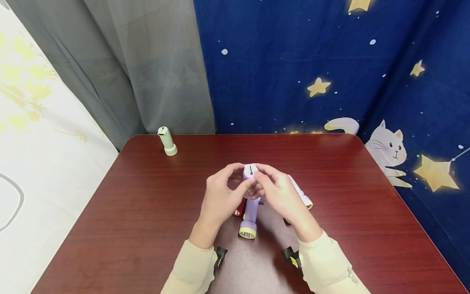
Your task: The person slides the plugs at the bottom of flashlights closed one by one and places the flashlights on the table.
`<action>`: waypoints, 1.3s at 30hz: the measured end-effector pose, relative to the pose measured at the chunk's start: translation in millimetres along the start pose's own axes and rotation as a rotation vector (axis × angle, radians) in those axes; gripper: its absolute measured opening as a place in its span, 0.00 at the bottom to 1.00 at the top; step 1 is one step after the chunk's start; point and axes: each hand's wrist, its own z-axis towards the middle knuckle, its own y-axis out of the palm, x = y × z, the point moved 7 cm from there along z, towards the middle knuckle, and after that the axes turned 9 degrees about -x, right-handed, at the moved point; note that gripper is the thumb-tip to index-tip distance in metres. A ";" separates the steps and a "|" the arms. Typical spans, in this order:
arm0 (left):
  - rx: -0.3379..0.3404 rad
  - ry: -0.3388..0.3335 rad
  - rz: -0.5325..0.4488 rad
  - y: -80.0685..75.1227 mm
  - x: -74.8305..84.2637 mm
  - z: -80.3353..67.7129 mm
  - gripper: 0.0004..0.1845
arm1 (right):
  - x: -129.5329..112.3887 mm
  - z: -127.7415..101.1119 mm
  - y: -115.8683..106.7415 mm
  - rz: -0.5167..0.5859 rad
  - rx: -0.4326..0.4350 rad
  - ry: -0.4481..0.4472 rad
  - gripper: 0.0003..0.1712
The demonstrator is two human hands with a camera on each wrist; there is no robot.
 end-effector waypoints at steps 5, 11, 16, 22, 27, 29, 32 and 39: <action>-0.002 -0.137 -0.161 -1.9 -10.0 1.4 0.16 | -4.7 -4.6 2.1 -0.152 0.004 -0.024 0.23; 0.019 -0.216 -0.205 -4.4 -9.5 1.4 0.16 | -12.4 -9.9 5.6 -0.403 0.007 -0.097 0.35; 0.016 -0.262 -0.177 -4.1 -7.2 0.8 0.18 | -17.5 -12.9 8.9 -0.548 0.069 -0.142 0.41; -0.023 -0.276 -0.183 -1.5 -7.5 0.8 0.20 | -20.3 -15.1 9.6 -0.685 0.119 -0.145 0.42; -0.089 -0.259 -0.220 1.7 -11.6 1.9 0.24 | -20.1 -13.9 7.2 -0.734 0.095 -0.173 0.41; -0.141 -0.243 -0.225 3.6 -11.9 2.9 0.27 | -20.4 -12.6 6.2 -0.743 0.078 -0.189 0.40; -0.261 -0.176 -0.197 7.7 -9.0 5.5 0.30 | -18.8 -10.1 6.6 -0.761 0.026 -0.193 0.41; -0.439 -0.029 -0.016 10.8 -6.2 12.8 0.27 | -7.7 -1.7 8.5 -0.796 -0.091 -0.162 0.41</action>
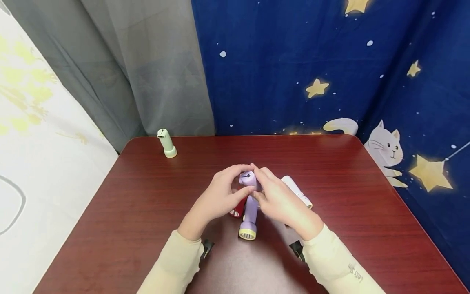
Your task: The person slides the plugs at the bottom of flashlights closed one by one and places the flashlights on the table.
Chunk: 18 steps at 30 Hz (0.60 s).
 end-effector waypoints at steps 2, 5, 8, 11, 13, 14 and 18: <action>-0.011 0.002 0.096 -4.3 -2.1 3.9 0.25 | 4.9 1.1 0.9 -0.011 -0.019 -0.004 0.41; -0.015 -0.011 0.236 -17.8 -9.7 11.4 0.22 | 18.4 -1.3 1.6 -0.034 -0.046 0.020 0.41; 0.012 -0.053 0.324 -40.4 -24.4 20.2 0.20 | 38.8 -9.2 1.4 -0.082 -0.071 0.085 0.40; 0.062 -0.140 0.398 -67.2 -45.1 30.0 0.20 | 61.1 -17.4 1.4 -0.140 -0.105 0.159 0.39; 0.082 -0.209 0.437 -83.1 -61.3 37.7 0.21 | 73.3 -20.5 1.2 -0.171 -0.129 0.188 0.39; 0.088 -0.247 0.455 -89.9 -69.8 41.5 0.21 | 78.9 -21.3 1.1 -0.187 -0.140 0.195 0.40; 0.098 -0.390 0.495 -110.2 -106.0 55.1 0.23 | 97.1 -19.5 0.4 -0.243 -0.179 0.219 0.39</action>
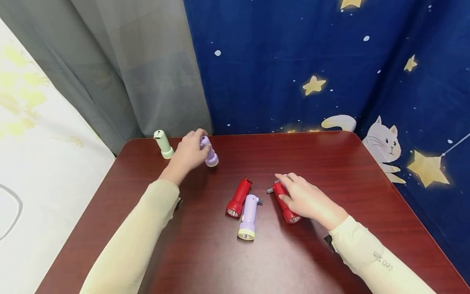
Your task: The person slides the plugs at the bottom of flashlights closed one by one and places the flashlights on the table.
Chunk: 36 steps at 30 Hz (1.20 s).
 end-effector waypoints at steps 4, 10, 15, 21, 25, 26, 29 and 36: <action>0.005 -0.101 0.031 4.0 -26.2 19.5 0.23 | 10.1 8.2 0.3 -0.046 -0.019 0.023 0.38; 0.020 -0.151 0.100 7.7 -44.6 40.3 0.26 | 21.4 21.1 0.3 -0.086 -0.021 0.027 0.35; 0.028 -0.190 0.172 6.4 -53.7 49.6 0.27 | 30.3 32.1 3.7 -0.077 -0.049 0.037 0.35; 0.039 -0.243 0.237 13.4 -61.9 55.1 0.25 | 36.2 39.0 7.8 -0.057 -0.069 0.046 0.34; 0.042 -0.262 0.258 20.4 -62.8 57.2 0.22 | 38.5 41.2 9.0 -0.055 -0.070 0.060 0.34; 0.045 -0.268 0.261 21.2 -62.6 57.5 0.21 | 39.4 41.8 9.4 -0.058 -0.073 0.061 0.34; 0.050 -0.284 0.256 21.5 -61.9 58.1 0.20 | 42.4 43.1 10.9 -0.049 -0.089 0.071 0.33; 0.074 -0.306 0.298 21.5 -56.0 58.3 0.30 | 45.9 43.0 13.9 -0.004 -0.122 0.090 0.34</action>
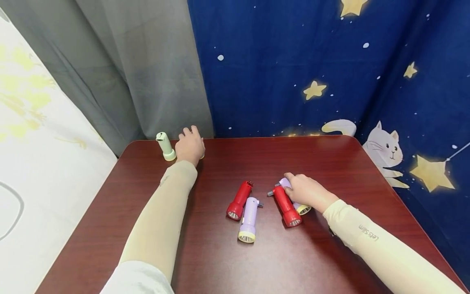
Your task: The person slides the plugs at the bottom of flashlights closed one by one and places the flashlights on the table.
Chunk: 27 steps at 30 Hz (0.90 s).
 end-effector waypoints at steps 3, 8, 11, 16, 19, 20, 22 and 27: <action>0.093 0.036 0.093 -5.4 4.9 -4.7 0.35 | 0.4 1.0 1.5 0.013 0.004 -0.004 0.33; 0.281 0.192 0.224 -19.7 25.1 -21.2 0.32 | 1.0 0.9 0.8 0.021 0.027 -0.015 0.32; 0.384 0.307 0.229 -27.7 43.3 -42.1 0.30 | 1.8 0.5 -0.7 0.026 0.037 -0.017 0.31; 0.453 0.458 0.179 -36.8 75.4 -94.2 0.26 | 4.8 -2.1 -9.5 0.017 0.077 -0.018 0.32; 0.439 0.508 0.131 -43.5 91.6 -126.5 0.25 | 6.4 -5.4 -17.2 0.024 0.108 -0.018 0.32; 0.434 0.523 0.110 -45.9 96.4 -136.3 0.24 | 6.6 -6.9 -19.8 0.029 0.118 -0.019 0.32; 0.424 0.553 0.064 -50.5 104.4 -153.8 0.23 | 6.2 -10.3 -25.5 0.042 0.141 -0.019 0.32; 0.387 0.605 -0.089 -58.0 113.5 -181.2 0.19 | -1.6 -21.0 -38.0 0.093 0.185 -0.027 0.32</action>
